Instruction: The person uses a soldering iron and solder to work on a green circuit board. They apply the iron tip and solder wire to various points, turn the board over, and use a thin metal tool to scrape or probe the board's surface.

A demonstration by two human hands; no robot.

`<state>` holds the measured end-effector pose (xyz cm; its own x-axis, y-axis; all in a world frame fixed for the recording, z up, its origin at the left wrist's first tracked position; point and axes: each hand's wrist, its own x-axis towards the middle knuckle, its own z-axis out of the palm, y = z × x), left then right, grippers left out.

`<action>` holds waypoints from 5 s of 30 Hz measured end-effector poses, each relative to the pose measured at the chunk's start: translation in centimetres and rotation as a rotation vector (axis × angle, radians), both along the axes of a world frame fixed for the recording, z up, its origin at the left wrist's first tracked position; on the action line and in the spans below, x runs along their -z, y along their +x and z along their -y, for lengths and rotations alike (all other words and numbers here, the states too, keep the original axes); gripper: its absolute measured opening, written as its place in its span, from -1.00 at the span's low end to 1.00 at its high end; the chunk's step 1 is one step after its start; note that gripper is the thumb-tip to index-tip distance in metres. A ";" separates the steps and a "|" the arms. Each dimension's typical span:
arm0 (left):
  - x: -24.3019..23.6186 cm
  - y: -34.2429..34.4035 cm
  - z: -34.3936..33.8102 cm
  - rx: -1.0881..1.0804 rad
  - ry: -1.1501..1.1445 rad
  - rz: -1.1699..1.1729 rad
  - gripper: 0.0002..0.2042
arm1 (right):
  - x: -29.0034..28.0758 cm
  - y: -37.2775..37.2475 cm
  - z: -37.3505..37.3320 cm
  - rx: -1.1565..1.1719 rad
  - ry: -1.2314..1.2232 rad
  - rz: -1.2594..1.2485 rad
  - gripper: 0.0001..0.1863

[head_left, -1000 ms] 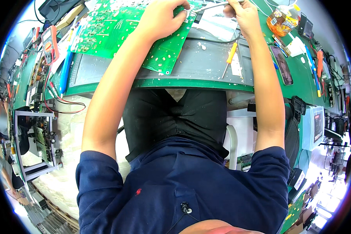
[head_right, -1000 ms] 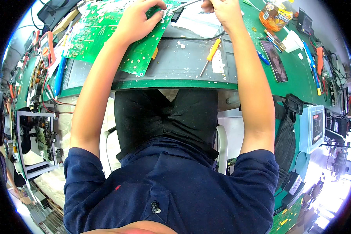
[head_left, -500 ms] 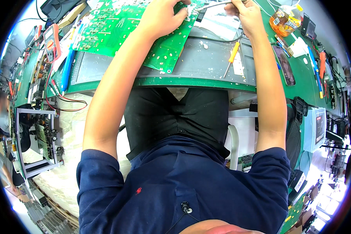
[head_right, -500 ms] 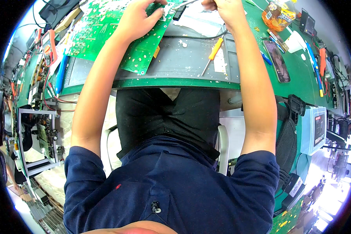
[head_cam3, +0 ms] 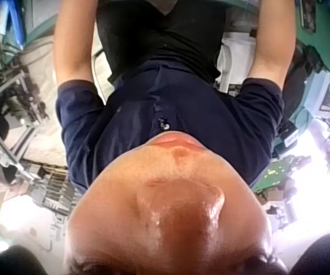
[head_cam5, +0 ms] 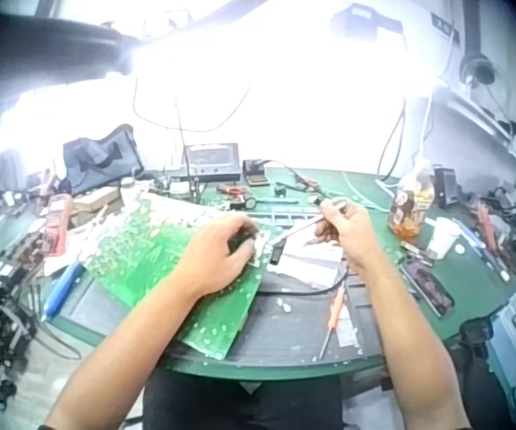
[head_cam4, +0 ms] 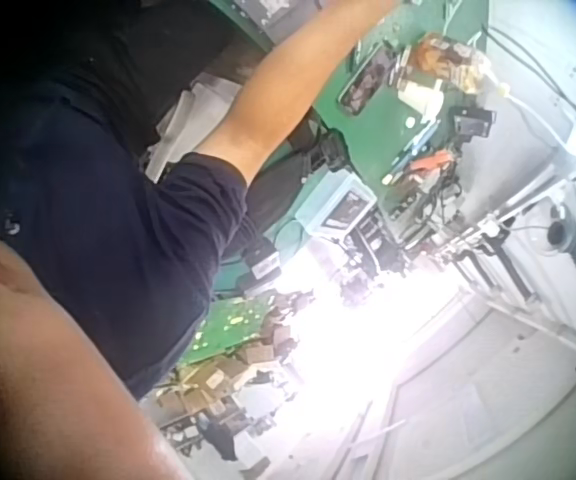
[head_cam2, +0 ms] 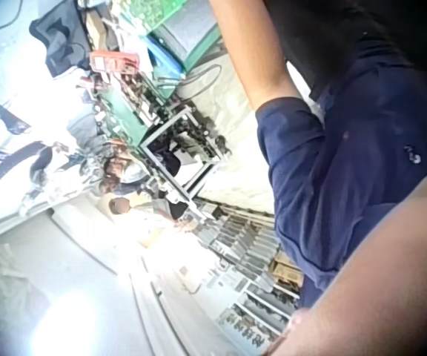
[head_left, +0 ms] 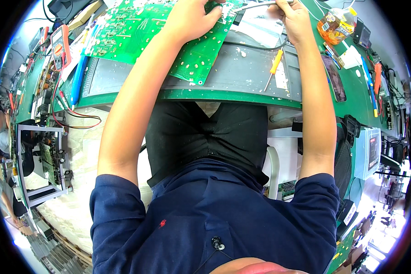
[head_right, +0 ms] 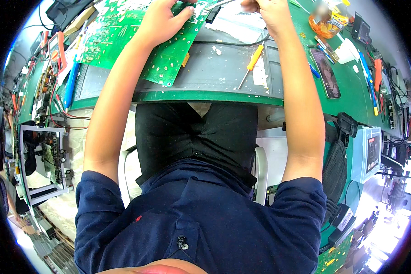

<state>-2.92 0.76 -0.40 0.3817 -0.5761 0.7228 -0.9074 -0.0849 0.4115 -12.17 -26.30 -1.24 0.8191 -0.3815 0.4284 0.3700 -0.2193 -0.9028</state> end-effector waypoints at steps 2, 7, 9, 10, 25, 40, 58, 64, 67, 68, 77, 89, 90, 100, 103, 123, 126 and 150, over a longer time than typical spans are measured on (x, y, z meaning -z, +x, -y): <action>0.0 0.0 -0.1 -0.007 0.002 -0.011 -0.82 | 0.0 0.0 -0.3 0.008 0.005 0.001 -0.76; 0.0 -0.1 -0.2 -0.022 0.005 -0.019 -0.82 | -0.2 -0.1 -0.6 0.015 0.024 -0.017 -0.76; 0.0 0.0 -0.1 -0.021 0.011 -0.028 -0.82 | -0.2 -0.1 -0.6 0.027 0.026 -0.030 -0.76; 0.0 0.0 -0.1 -0.020 0.014 -0.033 -0.82 | -0.2 -0.1 -0.6 0.034 0.039 -0.036 -0.75; 0.0 0.1 0.0 -0.011 0.004 -0.047 -0.82 | 0.1 0.0 -0.6 0.095 0.067 -0.093 -0.72; 0.1 0.3 0.0 0.003 0.001 -0.059 -0.81 | 0.0 0.1 -0.3 0.077 0.033 -0.041 -0.70; 0.2 0.4 -0.1 -0.016 -0.005 -0.049 -0.82 | -0.1 0.2 0.4 0.124 0.170 -0.044 -0.72; -0.1 0.1 0.0 -0.010 0.011 -0.088 -0.82 | 0.2 0.4 0.6 0.103 0.214 -0.058 -0.74; 0.1 0.3 -0.1 0.003 -0.009 -0.080 -0.82 | 0.2 0.4 0.5 0.094 0.256 -0.074 -0.75; 0.0 0.3 -0.1 -0.001 -0.002 -0.082 -0.82 | 0.2 0.4 0.5 0.092 0.261 -0.078 -0.75; 0.1 0.3 -0.1 -0.016 -0.002 -0.073 -0.82 | 0.3 0.6 0.9 0.062 0.285 -0.067 -0.72; 0.2 0.4 -0.1 0.002 -0.012 -0.086 -0.82 | 0.4 0.5 0.5 0.046 0.227 -0.066 -0.74; 0.2 0.4 -0.1 0.004 -0.014 -0.085 -0.82 | 0.4 0.5 0.4 0.050 0.224 -0.071 -0.75; 0.3 0.4 0.0 0.003 -0.022 -0.087 -0.81 | 0.6 0.6 0.9 0.034 0.247 -0.084 -0.77; 0.3 0.4 0.0 -0.005 -0.019 -0.091 -0.82 | 0.6 0.5 0.6 0.027 0.270 -0.079 -0.77; 0.2 0.4 -0.2 0.016 -0.022 -0.092 -0.82 | 0.0 0.0 0.3 0.050 0.173 -0.060 -0.73; 0.1 0.4 -0.1 0.028 -0.029 -0.091 -0.82 | 0.0 0.0 0.3 0.045 0.169 -0.049 -0.73; 0.3 0.6 0.0 0.020 -0.024 -0.103 -0.84 | 0.1 0.2 -0.1 0.144 0.105 -0.060 -0.71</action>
<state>-2.28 0.80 -0.73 0.4431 -0.5674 0.6941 -0.8618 -0.0565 0.5041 -11.92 -26.23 -1.31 0.7757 -0.5366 0.3322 0.2865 -0.1696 -0.9430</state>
